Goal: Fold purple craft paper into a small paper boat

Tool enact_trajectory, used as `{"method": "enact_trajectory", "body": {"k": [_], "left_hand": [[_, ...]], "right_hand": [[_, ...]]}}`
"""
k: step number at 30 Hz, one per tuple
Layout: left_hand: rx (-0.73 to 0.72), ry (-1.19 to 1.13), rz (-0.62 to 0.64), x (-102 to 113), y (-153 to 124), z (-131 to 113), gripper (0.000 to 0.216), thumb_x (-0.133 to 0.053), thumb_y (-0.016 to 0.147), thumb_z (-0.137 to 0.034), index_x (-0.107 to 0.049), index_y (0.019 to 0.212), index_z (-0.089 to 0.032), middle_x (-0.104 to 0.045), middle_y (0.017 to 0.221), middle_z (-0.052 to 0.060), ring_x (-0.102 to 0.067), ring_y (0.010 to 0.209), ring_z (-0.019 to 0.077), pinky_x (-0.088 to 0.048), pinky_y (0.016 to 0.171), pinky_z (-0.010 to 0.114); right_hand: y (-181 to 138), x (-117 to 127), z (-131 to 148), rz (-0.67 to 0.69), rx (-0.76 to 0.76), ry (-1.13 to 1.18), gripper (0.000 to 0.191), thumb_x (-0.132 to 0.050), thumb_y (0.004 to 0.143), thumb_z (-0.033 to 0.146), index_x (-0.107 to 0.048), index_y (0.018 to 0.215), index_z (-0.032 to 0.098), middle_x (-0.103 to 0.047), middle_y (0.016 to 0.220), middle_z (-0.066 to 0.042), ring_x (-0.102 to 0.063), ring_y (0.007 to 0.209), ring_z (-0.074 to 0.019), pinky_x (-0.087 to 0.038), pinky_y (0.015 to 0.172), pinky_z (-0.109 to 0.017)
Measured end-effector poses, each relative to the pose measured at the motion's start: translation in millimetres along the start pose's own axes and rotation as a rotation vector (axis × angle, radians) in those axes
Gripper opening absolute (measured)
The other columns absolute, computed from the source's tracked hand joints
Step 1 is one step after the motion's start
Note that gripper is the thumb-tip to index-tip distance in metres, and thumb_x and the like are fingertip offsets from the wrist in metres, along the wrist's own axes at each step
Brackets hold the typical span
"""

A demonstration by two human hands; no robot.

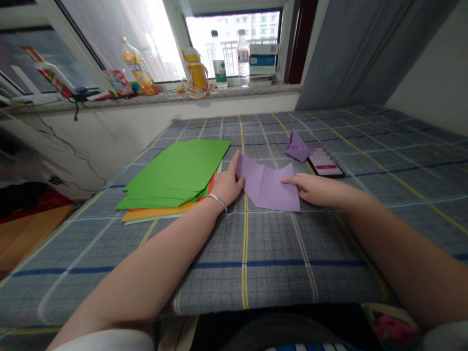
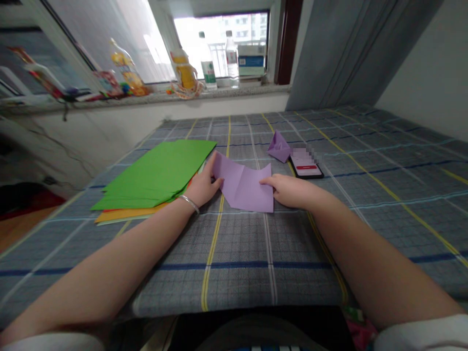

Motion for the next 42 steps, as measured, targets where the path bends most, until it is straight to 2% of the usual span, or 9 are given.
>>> {"method": "enact_trajectory", "body": {"k": [3,5,8,11,15,21,33,37,42], "left_hand": [[-0.141,0.01,0.081,-7.2,-1.3,-11.0,0.046,-0.053,0.088,-0.031,-0.054,0.134,-0.024,-0.068,0.104,0.007,-0.061,0.096,0.0228,-0.045,0.09,0.036],[-0.226,0.035,0.135,-11.8,-4.5,-19.0,0.037,-0.054,0.089,-0.035,-0.064,0.122,-0.024,-0.067,0.101,0.008,-0.059,0.099,0.0242,-0.044,0.092,0.038],[-0.331,0.051,0.184,-16.0,-9.9,-29.5,0.044,-0.057,0.088,-0.039,-0.06,0.128,-0.022,-0.065,0.106,0.01,-0.056,0.103,0.0248,-0.042,0.097,0.04],[-0.36,0.021,0.202,-17.7,-12.2,-32.4,0.054,-0.059,0.087,-0.038,-0.051,0.137,-0.019,-0.065,0.107,0.011,-0.055,0.102,0.0247,-0.042,0.096,0.04],[-0.354,-0.086,0.196,-16.6,-11.9,-31.7,0.058,-0.061,0.086,-0.035,-0.046,0.14,-0.018,-0.066,0.11,0.01,-0.056,0.101,0.0242,-0.045,0.092,0.038],[-0.432,-0.217,0.252,-17.8,-13.3,-40.1,0.031,-0.06,0.087,-0.028,-0.067,0.117,-0.024,-0.068,0.111,0.005,-0.06,0.1,0.0205,-0.045,0.095,0.036],[-0.334,-0.332,0.318,-18.6,-14.2,-37.9,0.046,-0.056,0.089,-0.03,-0.054,0.134,-0.02,-0.067,0.117,0.006,-0.062,0.1,0.0205,-0.048,0.091,0.036],[-0.461,-0.15,0.311,-22.6,-16.7,-43.4,0.051,-0.057,0.089,-0.031,-0.05,0.137,-0.017,-0.06,0.129,0.012,-0.052,0.121,0.0256,-0.03,0.111,0.049],[-0.49,0.022,0.252,-25.3,-17.6,-38.8,0.056,-0.061,0.087,-0.04,-0.051,0.137,-0.017,-0.033,0.15,0.019,-0.029,0.139,0.034,-0.023,0.114,0.053]], "right_hand": [[-1.0,1.1,3.3,-0.03,0.052,-0.021,0.049,-0.049,0.083,0.013,-0.058,0.131,0.02,-0.063,0.122,-0.012,-0.062,0.109,-0.0248,-0.047,0.097,-0.037],[-1.6,2.2,2.8,-0.06,0.061,-0.036,0.048,-0.052,0.083,0.017,-0.059,0.131,0.022,-0.061,0.122,-0.013,-0.062,0.106,-0.0249,-0.049,0.094,-0.038],[-2.8,7.1,4.3,-0.162,0.091,-0.094,0.045,-0.063,0.079,0.022,-0.065,0.124,0.026,-0.049,0.136,-0.013,-0.053,0.12,-0.0313,-0.045,0.1,-0.045],[-5.1,12.8,10.3,-0.277,0.144,-0.169,0.046,-0.073,0.069,0.017,-0.071,0.113,0.031,-0.03,0.153,-0.006,-0.024,0.141,-0.04,-0.03,0.111,-0.056],[-6.0,13.7,16.8,-0.305,0.183,-0.175,0.046,-0.074,0.065,0.009,-0.074,0.104,0.035,-0.022,0.157,0.005,-0.008,0.145,-0.0399,-0.024,0.112,-0.061],[-5.0,12.3,30.2,-0.299,0.33,-0.107,0.026,-0.067,0.077,0.017,-0.077,0.095,0.034,-0.043,0.148,0.001,-0.022,0.143,-0.0351,-0.027,0.112,-0.056],[-3.1,5.2,45.8,-0.066,0.503,0.128,0.037,-0.059,0.076,0.008,-0.075,0.105,0.025,-0.072,0.111,-0.003,-0.065,0.105,-0.0189,-0.047,0.097,-0.032],[-6.3,5.8,51.3,-0.018,0.49,0.184,0.028,-0.061,0.081,0.017,-0.075,0.103,0.025,-0.074,0.106,-0.002,-0.065,0.103,-0.0188,-0.046,0.096,-0.031],[-5.3,7.3,47.2,0.024,0.359,0.274,0.026,-0.057,0.088,0.034,-0.073,0.107,0.03,-0.073,0.108,0.001,-0.065,0.102,-0.0197,-0.047,0.092,-0.031]]}}
Point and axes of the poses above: each hand's wrist, its own y-axis towards the middle knuckle, its own x-axis out of the back of the hand, z = x × y, the point moved 8 cm from there along y, towards the middle knuckle
